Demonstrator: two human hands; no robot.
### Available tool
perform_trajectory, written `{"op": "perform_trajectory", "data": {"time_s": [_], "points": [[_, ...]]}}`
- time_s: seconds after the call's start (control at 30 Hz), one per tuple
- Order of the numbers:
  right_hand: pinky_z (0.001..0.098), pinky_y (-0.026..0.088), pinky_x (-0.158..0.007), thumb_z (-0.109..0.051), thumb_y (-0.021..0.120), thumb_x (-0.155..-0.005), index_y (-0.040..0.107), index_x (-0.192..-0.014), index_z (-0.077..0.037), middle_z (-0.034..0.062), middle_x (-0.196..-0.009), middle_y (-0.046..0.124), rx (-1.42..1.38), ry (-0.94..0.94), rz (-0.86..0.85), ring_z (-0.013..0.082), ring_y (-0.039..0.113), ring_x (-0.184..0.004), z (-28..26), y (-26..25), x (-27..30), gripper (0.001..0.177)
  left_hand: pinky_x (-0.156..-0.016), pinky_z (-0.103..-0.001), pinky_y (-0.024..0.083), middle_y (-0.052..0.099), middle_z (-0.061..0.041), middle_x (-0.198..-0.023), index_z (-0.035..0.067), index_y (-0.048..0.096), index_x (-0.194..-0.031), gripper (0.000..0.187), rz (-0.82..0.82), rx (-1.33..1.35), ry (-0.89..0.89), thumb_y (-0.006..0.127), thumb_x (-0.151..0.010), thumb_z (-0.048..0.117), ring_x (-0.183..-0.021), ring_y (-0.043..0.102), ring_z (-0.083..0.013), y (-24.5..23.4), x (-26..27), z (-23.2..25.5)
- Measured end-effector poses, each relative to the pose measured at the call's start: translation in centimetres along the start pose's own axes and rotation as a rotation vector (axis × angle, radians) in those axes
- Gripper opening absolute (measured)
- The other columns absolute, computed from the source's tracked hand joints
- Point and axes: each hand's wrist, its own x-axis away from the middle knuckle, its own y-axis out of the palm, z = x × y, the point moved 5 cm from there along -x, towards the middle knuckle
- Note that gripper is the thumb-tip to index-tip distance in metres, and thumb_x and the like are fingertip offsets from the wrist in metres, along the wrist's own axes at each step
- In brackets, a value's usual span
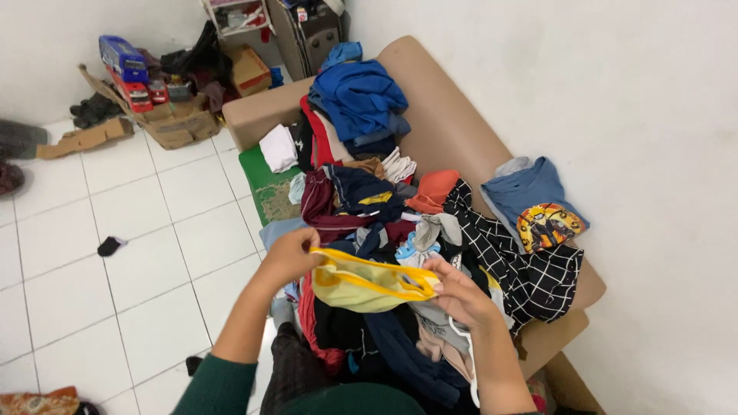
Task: Sorting and organizing a pile of laundry on a sofa into different stacks.
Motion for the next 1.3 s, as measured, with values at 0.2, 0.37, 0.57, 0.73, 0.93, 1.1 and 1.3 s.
{"op": "perform_trajectory", "data": {"time_s": [0.2,0.37,0.57,0.73,0.93,1.1,1.3], "points": [[0.0334,0.040,-0.056,-0.015,0.076,-0.089,0.062,-0.116,-0.015,0.0003,-0.077,0.061,0.515,0.122,0.209,0.0176,0.053,-0.062,3.0,-4.3,-3.1,0.031,-0.063,-0.051,0.039,0.064,-0.022,-0.082,0.003,0.072,-0.088,0.028,-0.577,0.596,-0.141,0.078,-0.094,0.030,-0.081,0.055,-0.0501,5.2,-0.2,-1.5],[0.0461,0.048,-0.058,-0.016,0.068,-0.092,0.063,-0.101,-0.014,0.0068,-0.066,0.065,1.325,-0.230,0.930,0.0314,0.064,-0.063,-4.8,-1.4,0.6,0.011,-0.069,-0.049,0.052,0.064,-0.014,-0.086,0.008,0.073,-0.075,0.016,0.422,-0.190,0.040,0.076,-0.068,0.021,-0.081,0.066,-0.0368,-1.8,-0.5,6.8],[0.0444,0.053,-0.058,-0.012,0.062,-0.088,0.059,-0.121,-0.017,0.0108,-0.074,0.066,1.191,-0.256,0.994,0.0317,0.067,-0.064,1.8,-4.0,3.1,0.033,-0.067,-0.048,0.053,0.064,-0.014,-0.092,0.008,0.065,-0.096,0.014,0.296,-0.209,0.221,0.063,-0.083,0.009,-0.083,0.066,-0.0361,5.7,2.7,6.2],[0.0552,0.052,-0.076,-0.024,0.064,-0.090,0.060,-0.123,-0.017,0.0205,-0.093,0.072,1.295,0.091,0.633,0.0437,0.068,-0.085,20.7,-8.7,4.5,0.034,-0.079,-0.049,0.052,0.056,-0.019,-0.114,0.011,0.057,-0.121,0.045,-0.327,-0.273,0.211,0.070,-0.080,0.025,-0.105,0.058,-0.0399,20.7,12.3,-4.0],[0.0471,0.056,-0.087,-0.032,0.071,-0.086,0.072,-0.109,-0.013,0.0164,-0.097,0.075,1.259,0.259,0.469,0.0353,0.072,-0.096,26.1,-14.1,3.4,0.030,-0.106,-0.046,0.047,0.052,-0.020,-0.133,0.012,0.051,-0.139,0.056,-0.497,0.036,-0.013,0.069,-0.090,0.029,-0.126,0.053,-0.0391,26.7,13.0,-10.5],[0.0425,0.057,-0.084,-0.037,0.076,-0.085,0.073,-0.104,-0.006,0.0151,-0.097,0.076,0.999,0.287,0.702,0.0308,0.074,-0.093,25.9,-15.5,-0.1,0.037,-0.105,-0.048,0.048,0.053,-0.023,-0.141,0.004,0.047,-0.145,0.069,-0.068,0.258,-0.025,0.067,-0.081,0.016,-0.128,0.053,-0.0421,26.9,7.7,-10.8],[0.0422,0.057,-0.079,-0.036,0.075,-0.083,0.068,-0.094,-0.010,0.0080,-0.093,0.077,1.136,0.349,0.593,0.0255,0.073,-0.091,24.9,-13.6,-0.9,0.029,-0.071,-0.044,0.049,0.073,-0.023,-0.088,-0.010,0.075,-0.110,0.058,-0.663,0.618,-0.717,0.077,-0.097,0.046,-0.075,0.064,-0.0324,33.6,9.1,-12.4]]}}
